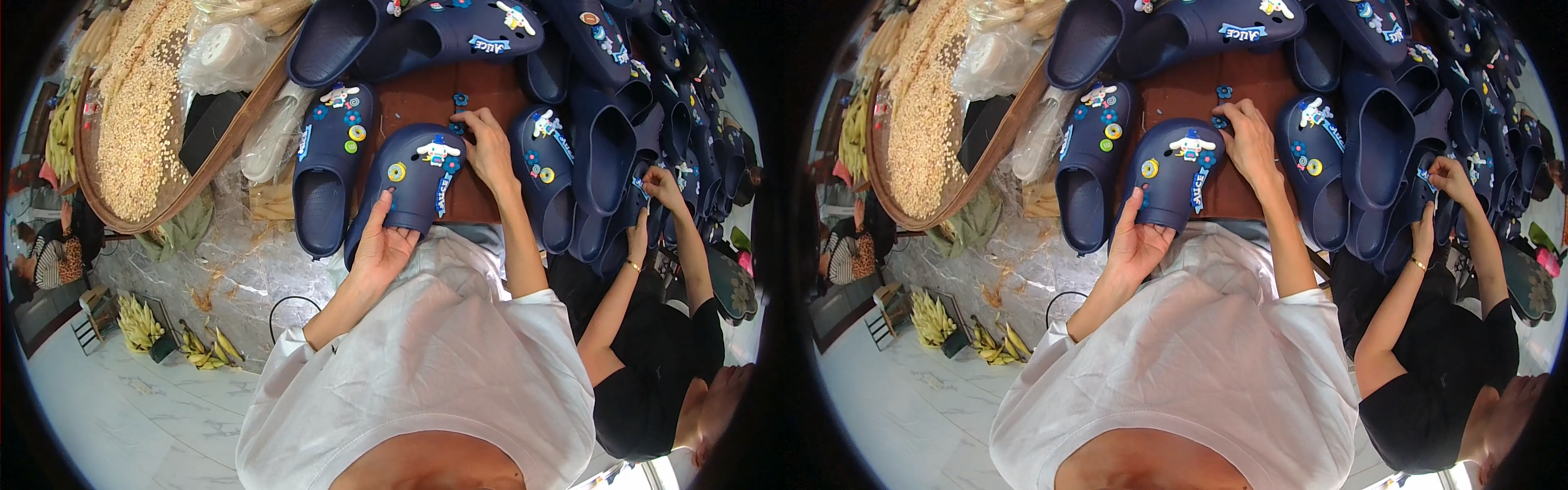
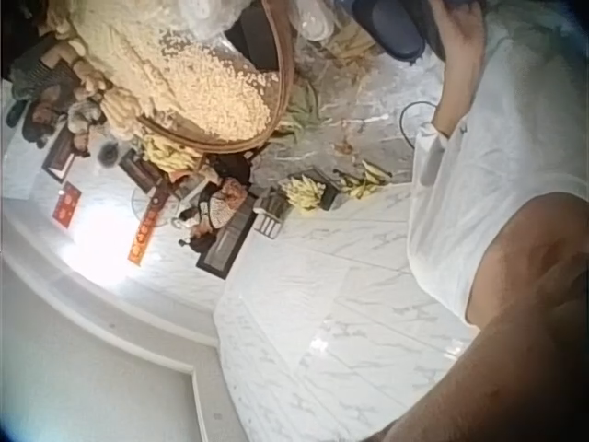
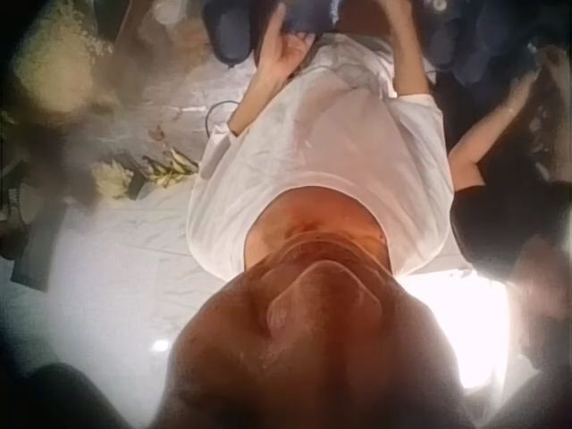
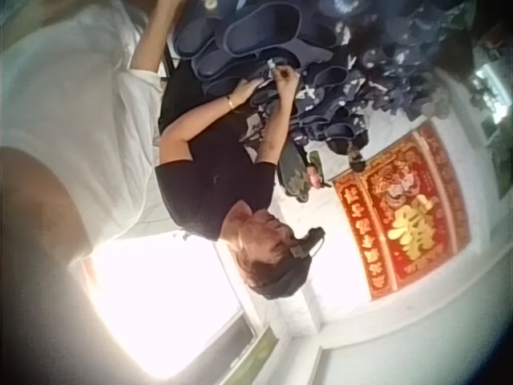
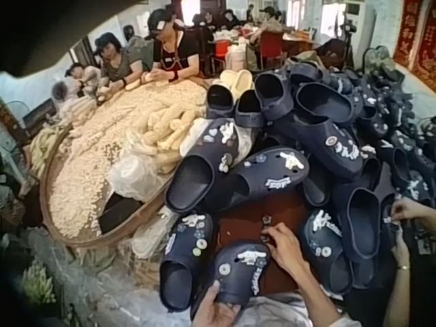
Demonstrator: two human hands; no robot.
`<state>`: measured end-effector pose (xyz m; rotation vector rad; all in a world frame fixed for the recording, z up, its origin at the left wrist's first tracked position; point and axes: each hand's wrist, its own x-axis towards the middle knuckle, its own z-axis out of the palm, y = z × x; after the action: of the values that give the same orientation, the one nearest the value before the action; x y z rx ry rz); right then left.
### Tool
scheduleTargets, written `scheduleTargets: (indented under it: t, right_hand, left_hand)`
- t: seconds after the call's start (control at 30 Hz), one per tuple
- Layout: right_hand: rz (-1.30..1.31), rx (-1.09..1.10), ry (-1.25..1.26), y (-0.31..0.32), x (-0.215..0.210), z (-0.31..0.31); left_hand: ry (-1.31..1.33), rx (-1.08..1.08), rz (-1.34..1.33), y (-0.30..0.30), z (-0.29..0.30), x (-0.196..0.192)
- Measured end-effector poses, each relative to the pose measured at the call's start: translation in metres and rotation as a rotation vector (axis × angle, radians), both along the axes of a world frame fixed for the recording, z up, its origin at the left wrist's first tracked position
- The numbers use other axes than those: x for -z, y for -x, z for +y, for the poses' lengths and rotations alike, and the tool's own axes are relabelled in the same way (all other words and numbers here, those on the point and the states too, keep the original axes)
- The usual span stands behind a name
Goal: Insert decorative charms into the holes of plastic clogs.
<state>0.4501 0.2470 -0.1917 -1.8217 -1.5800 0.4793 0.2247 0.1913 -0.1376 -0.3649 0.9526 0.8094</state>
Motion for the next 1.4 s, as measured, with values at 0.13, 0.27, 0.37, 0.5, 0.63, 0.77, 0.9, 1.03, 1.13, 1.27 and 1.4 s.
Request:
scheduleTargets:
  t: [0.13,0.27,0.37,0.5,0.63,0.77,0.9,1.03,1.13,1.27,1.4]
  right_hand:
    - [-0.010,-0.066,0.031,-0.006,0.008,0.007]
    - [-0.013,-0.040,0.016,-0.013,0.006,0.006]
    - [-0.049,0.024,-0.027,-0.016,-0.004,0.002]
    - [0.216,0.172,-0.063,-0.002,-0.056,-0.010]
    - [0.338,-0.011,0.026,0.014,-0.093,-0.032]
    - [0.519,-0.182,0.159,0.036,-0.096,-0.048]
    - [0.470,-0.169,0.161,0.051,-0.089,-0.056]
    - [0.365,-0.192,0.142,0.052,-0.095,-0.054]
    - [0.282,-0.188,0.111,0.053,-0.092,-0.054]
    - [0.220,-0.189,0.070,0.054,-0.091,-0.053]
    - [0.194,-0.173,0.070,0.055,-0.090,-0.055]
  left_hand:
    - [-0.028,0.005,-0.032,0.000,0.001,-0.002]
    - [-0.037,0.028,-0.032,-0.007,-0.001,-0.006]
    - [-0.107,0.077,-0.033,-0.009,-0.005,-0.008]
    - [-0.156,0.082,-0.036,-0.012,-0.009,-0.004]
    - [-0.227,0.134,0.002,-0.017,-0.012,-0.004]
    - [-0.244,0.161,0.025,-0.021,-0.017,-0.001]
    - [-0.261,0.164,-0.006,-0.021,-0.019,0.003]
    - [-0.288,0.148,0.011,-0.022,-0.020,0.003]
    - [-0.288,0.149,0.015,-0.022,-0.021,0.003]
    - [-0.288,0.153,0.050,-0.024,-0.022,-0.001]
    - [-0.294,0.154,0.039,-0.024,-0.023,0.003]
